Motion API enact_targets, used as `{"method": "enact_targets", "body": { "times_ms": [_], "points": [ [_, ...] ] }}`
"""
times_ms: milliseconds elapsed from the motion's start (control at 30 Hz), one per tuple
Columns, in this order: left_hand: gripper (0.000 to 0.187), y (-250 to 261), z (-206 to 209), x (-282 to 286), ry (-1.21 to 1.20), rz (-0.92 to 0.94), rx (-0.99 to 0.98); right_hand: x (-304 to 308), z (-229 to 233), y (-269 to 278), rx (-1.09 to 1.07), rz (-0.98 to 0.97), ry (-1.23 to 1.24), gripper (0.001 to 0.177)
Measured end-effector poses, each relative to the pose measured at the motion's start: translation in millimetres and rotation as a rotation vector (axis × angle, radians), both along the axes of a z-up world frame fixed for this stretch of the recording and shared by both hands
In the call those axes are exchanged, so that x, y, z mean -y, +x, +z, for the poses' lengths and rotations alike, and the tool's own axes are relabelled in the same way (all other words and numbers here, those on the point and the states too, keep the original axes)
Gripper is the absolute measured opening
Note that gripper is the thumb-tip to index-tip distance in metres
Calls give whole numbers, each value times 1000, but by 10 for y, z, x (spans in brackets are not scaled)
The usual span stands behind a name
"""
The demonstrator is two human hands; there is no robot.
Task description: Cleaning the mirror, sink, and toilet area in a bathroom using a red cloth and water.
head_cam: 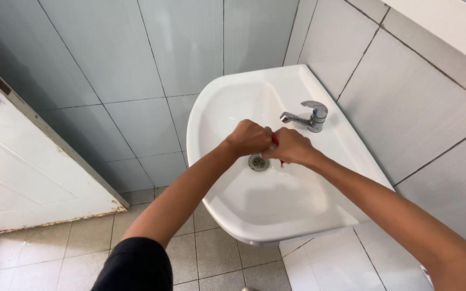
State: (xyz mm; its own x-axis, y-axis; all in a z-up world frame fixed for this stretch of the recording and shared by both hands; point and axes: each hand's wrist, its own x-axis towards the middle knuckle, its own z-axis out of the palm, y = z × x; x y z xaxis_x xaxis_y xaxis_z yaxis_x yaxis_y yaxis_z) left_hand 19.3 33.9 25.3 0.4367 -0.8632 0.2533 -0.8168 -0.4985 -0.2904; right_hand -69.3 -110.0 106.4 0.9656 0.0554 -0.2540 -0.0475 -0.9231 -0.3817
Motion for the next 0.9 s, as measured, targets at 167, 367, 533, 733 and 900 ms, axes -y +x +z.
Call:
{"method": "enact_targets", "body": {
  "times_ms": [167,367,533,733,900],
  "points": [
    [19,-184,131,-60,-162,215,-218,-49,-202,224,500,274,-428,25],
    [16,-410,102,-132,-470,531,-729,57,-495,514,790,634,-702,11],
    [19,-557,200,-368,-619,487,-988,-130,-241,68,813,433,-351,25],
    [87,-886,368,-503,-447,31,415,120,-312,-28,-328,-196,918,12],
    [40,-470,220,-331,-428,-355,513,43,65,-245,-418,66,724,37]
  ]
}}
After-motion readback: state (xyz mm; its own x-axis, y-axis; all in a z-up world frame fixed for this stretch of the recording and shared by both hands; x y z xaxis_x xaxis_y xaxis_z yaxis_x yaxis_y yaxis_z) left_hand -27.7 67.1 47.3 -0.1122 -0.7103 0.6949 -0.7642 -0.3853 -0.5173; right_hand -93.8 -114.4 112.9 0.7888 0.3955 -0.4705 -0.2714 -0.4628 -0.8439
